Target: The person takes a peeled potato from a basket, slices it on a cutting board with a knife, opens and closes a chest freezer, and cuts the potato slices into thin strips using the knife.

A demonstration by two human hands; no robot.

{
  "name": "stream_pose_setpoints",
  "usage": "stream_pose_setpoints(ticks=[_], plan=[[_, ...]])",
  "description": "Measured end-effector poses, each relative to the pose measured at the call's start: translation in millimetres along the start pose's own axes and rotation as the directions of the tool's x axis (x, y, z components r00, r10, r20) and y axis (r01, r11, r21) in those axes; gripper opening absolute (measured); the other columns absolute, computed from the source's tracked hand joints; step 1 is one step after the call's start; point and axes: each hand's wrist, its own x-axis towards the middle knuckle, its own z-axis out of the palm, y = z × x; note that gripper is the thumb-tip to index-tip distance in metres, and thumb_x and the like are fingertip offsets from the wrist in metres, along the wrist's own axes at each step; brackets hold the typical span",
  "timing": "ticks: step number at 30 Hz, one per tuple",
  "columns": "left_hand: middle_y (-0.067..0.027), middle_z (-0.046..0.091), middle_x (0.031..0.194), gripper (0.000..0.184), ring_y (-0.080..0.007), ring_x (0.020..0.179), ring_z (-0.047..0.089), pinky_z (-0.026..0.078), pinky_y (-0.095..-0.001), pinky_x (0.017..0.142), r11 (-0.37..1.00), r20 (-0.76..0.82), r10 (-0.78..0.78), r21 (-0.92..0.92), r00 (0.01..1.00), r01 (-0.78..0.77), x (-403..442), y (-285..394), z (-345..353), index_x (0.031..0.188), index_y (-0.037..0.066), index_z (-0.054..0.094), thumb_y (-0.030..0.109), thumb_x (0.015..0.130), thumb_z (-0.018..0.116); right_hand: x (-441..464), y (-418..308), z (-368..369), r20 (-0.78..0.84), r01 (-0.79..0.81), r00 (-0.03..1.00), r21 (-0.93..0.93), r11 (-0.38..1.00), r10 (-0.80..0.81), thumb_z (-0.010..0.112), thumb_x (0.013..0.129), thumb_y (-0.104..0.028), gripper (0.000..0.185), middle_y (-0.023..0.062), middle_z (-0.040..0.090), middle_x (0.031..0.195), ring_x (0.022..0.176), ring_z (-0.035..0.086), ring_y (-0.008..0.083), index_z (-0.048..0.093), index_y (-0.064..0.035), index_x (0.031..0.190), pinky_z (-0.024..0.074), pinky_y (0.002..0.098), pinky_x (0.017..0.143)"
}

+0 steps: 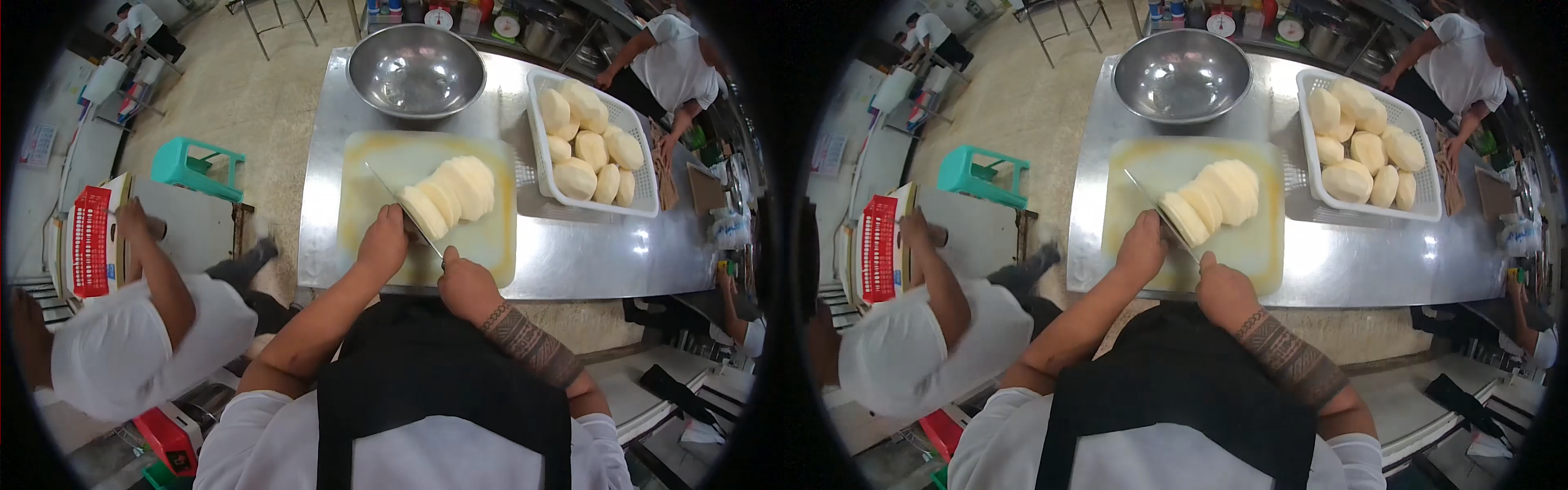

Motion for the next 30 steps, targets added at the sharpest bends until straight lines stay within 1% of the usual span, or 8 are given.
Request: stream_pose_setpoints(ticks=[3, 6, 9, 12, 18, 21, 26, 30], plan=[[-0.0262, 0.062, 0.117, 0.038, -0.0499, 0.109, 0.064, 0.054, -0.057, 0.091, 0.997, -0.011, -0.058, -0.045, 0.998, 0.058, 3, -6, 7, 0.118, -0.002, 0.053, -0.001, 0.084, 0.071, 0, -3, -5, -0.032, 0.029, 0.999, -0.023, 0.999, -0.03, 0.058, 0.093, -0.009, 0.02, 0.0233, 0.071, 0.08, 0.079, 0.073, 0.0436, 0.05, 0.0023, 0.107, 0.058, 0.0543, 0.073], [-0.027, 0.063, 0.116, 0.036, -0.0501, 0.109, 0.064, 0.054, -0.0571, 0.091, 0.997, -0.041, -0.024, -0.074, 0.999, 0.02, -1, -8, 10, 0.116, -0.002, 0.054, -0.001, 0.084, 0.07, -8, -20, -27, -0.061, 0.071, 0.996, -0.021, 0.997, -0.073, 0.058, 0.093, -0.008, 0.019, 0.0229, 0.071, 0.079, 0.077, 0.073, 0.0432, 0.05, 0.0016, 0.107, 0.0581, 0.0534, 0.07], [-0.0279, 0.063, 0.115, 0.034, -0.0504, 0.109, 0.064, 0.054, -0.0573, 0.092, 0.983, 0.005, -0.121, -0.139, 0.993, 0.121, 1, 7, -2, 0.116, -0.003, 0.056, -0.002, 0.084, 0.069, -12, -27, -34, -0.078, 0.074, 0.994, -0.019, 0.997, -0.075, 0.058, 0.093, -0.008, 0.018, 0.0227, 0.071, 0.078, 0.076, 0.073, 0.0428, 0.051, 0.0011, 0.106, 0.0583, 0.0525, 0.069], [-0.0293, 0.063, 0.115, 0.031, -0.0509, 0.1, 0.067, 0.056, -0.0569, 0.087, 1.0, -0.015, -0.026, 0.01, 1.0, 0.026, 1, -9, 10, 0.12, -0.004, 0.053, -0.002, 0.09, 0.061, -5, -3, 1, -0.062, 0.042, 0.997, -0.046, 0.998, -0.044, 0.059, 0.093, -0.007, 0.017, 0.0225, 0.071, 0.078, 0.075, 0.073, 0.0424, 0.051, 0.001, 0.105, 0.0584, 0.052, 0.068], [-0.0283, 0.063, 0.114, 0.024, -0.0492, 0.098, 0.068, 0.057, -0.0552, 0.086, 0.999, -0.005, -0.017, 0.041, 1.0, 0.017, -4, -12, 13, 0.115, -0.006, 0.054, -0.001, 0.092, 0.059, -7, -19, -17, -0.076, 0.056, 0.995, -0.049, 0.997, -0.06, 0.059, 0.092, -0.007, 0.017, 0.0225, 0.071, 0.079, 0.076, 0.073, 0.0423, 0.051, 0.0015, 0.104, 0.0587, 0.0523, 0.068], [-0.0276, 0.063, 0.115, 0.021, -0.0483, 0.098, 0.069, 0.058, -0.0535, 0.086, 0.999, 0.001, -0.016, -0.046, 1.0, 0.016, -6, -2, 2, 0.113, -0.006, 0.055, 0.0, 0.094, 0.058, -14, -31, -30, -0.071, 0.068, 0.995, -0.039, 0.997, -0.07, 0.059, 0.092, -0.007, 0.017, 0.0228, 0.072, 0.08, 0.077, 0.073, 0.0425, 0.051, 0.0017, 0.104, 0.0587, 0.0529, 0.069], [-0.0267, 0.064, 0.115, 0.018, -0.0466, 0.098, 0.069, 0.058, -0.0524, 0.086, 0.995, -0.007, -0.014, 0.099, 1.0, 0.014, -1, -14, 14, 0.113, -0.005, 0.057, 0.003, 0.097, 0.058, -1, -4, 6, -0.038, 0.014, 0.999, -0.062, 0.998, -0.017, 0.059, 0.092, -0.007, 0.018, 0.0233, 0.072, 0.081, 0.078, 0.073, 0.043, 0.051, 0.0022, 0.104, 0.0587, 0.0537, 0.07], [-0.0258, 0.064, 0.115, 0.016, -0.045, 0.098, 0.07, 0.058, -0.0508, 0.086, 0.995, 0.014, -0.03, 0.09, 0.999, 0.029, -6, -8, 8, 0.112, -0.004, 0.059, 0.005, 0.1, 0.056, -8, -24, -21, -0.043, 0.047, 0.998, -0.058, 0.997, -0.049, 0.059, 0.091, -0.007, 0.018, 0.024, 0.072, 0.081, 0.078, 0.073, 0.0439, 0.051, 0.0028, 0.104, 0.0588, 0.0537, 0.071]])
